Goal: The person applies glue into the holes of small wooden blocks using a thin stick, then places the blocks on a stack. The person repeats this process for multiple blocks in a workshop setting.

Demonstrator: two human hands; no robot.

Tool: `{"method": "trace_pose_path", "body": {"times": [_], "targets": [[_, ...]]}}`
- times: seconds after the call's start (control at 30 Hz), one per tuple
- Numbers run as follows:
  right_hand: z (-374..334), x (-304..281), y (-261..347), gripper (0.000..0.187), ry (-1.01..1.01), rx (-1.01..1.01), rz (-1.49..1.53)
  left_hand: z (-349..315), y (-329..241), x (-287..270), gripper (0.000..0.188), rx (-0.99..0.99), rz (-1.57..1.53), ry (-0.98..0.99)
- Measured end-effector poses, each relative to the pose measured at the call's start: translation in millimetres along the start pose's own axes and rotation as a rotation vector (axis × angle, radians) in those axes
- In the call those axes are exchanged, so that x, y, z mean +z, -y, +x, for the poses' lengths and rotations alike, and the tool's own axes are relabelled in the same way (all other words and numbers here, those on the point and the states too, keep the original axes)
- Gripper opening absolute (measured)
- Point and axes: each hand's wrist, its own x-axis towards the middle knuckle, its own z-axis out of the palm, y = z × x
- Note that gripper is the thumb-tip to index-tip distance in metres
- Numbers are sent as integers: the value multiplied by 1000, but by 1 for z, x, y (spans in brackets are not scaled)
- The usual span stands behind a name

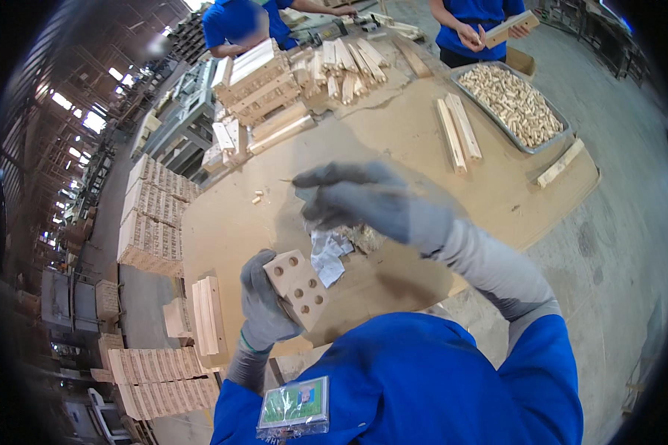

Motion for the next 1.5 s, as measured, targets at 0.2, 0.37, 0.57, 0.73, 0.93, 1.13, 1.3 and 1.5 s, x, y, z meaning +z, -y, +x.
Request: {"method": "trace_pose_path", "body": {"times": [0.2,0.37,0.57,0.73,0.93,1.13,1.3,1.5], "targets": [[32,38,-62,41,174,120,87,44,-10,-20,51,536,97,-81],[34,46,-46,35,507,588,931,47,-14,-24,61,671,425,32],[18,26,-18,40,93,106,261,46,-11,-34,80,-235,-230,-177],[16,40,-39,77,176,-411,-351,58,-19,-4,59,-678,-1339,-371],[-6,40,-59,86,118,-714,-910,48,-53,4,62,-608,-1549,-427],[-21,19,-57,78,359,-649,-721,22,-51,16,87,-490,-1250,-301],[-36,0,-44,65,207,-540,-753,-3,-39,31,100,-562,-946,-320],[-38,-64,-41,40,-450,-260,-362,-24,-23,15,116,-645,-539,-252]]}}
